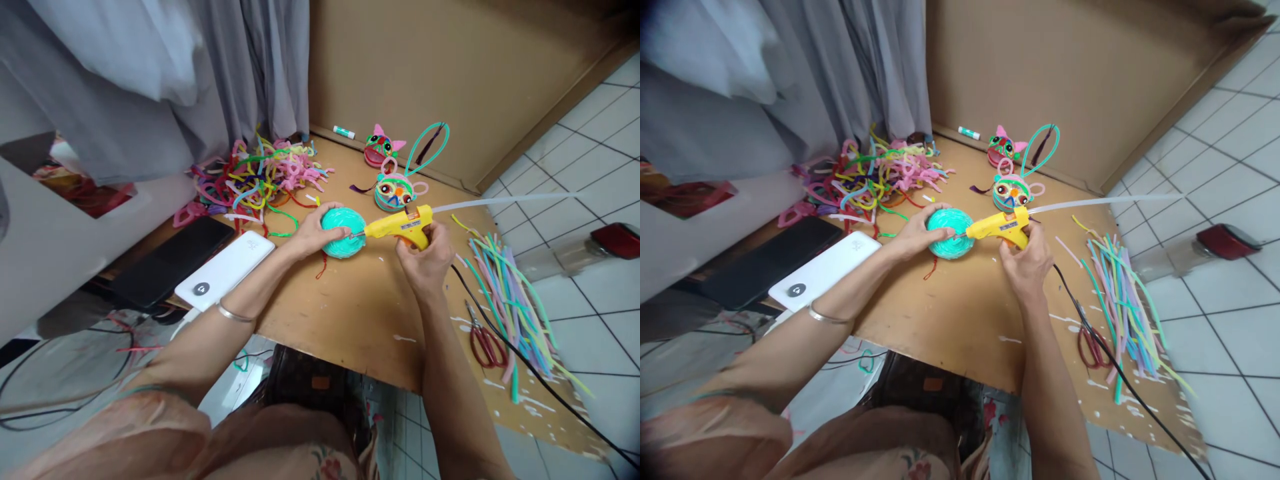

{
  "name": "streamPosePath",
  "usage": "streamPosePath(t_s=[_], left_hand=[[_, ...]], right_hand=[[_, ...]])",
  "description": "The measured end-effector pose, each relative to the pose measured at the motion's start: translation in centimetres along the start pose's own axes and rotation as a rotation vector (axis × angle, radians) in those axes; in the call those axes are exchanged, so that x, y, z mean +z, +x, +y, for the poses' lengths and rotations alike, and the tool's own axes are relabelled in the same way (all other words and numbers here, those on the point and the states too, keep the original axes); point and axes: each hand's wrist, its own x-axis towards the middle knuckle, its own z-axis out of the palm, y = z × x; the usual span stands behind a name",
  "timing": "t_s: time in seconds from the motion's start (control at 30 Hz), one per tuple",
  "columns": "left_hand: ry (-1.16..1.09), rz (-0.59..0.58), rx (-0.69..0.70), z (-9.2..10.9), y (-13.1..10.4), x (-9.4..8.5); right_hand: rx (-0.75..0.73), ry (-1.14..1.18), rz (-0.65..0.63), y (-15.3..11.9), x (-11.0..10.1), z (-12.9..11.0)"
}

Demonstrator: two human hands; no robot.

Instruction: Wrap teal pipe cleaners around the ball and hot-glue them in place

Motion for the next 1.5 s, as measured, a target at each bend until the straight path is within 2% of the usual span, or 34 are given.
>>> streamPosePath(t_s=[0.3,0.7,0.93,1.2,1.5], left_hand=[[0.012,0.008,0.004,-0.1,0.0,0.0],[-0.016,0.021,-0.008,-0.2,0.2,0.1],[-0.021,0.018,-0.016,0.0,0.1,0.1],[-0.004,0.034,-0.033,-0.8,0.4,0.2],[0.005,0.038,-0.025,0.0,0.2,0.2]], right_hand=[[-0.108,-0.095,0.045,-0.2,0.1,0.3],[-0.116,-0.096,0.022,-0.3,0.0,-0.1],[-0.170,-0.089,0.082,-0.5,0.3,0.4],[-0.349,-0.123,0.239,-0.4,0.7,0.9],[-0.404,-0.109,0.252,-0.3,0.3,0.5]])
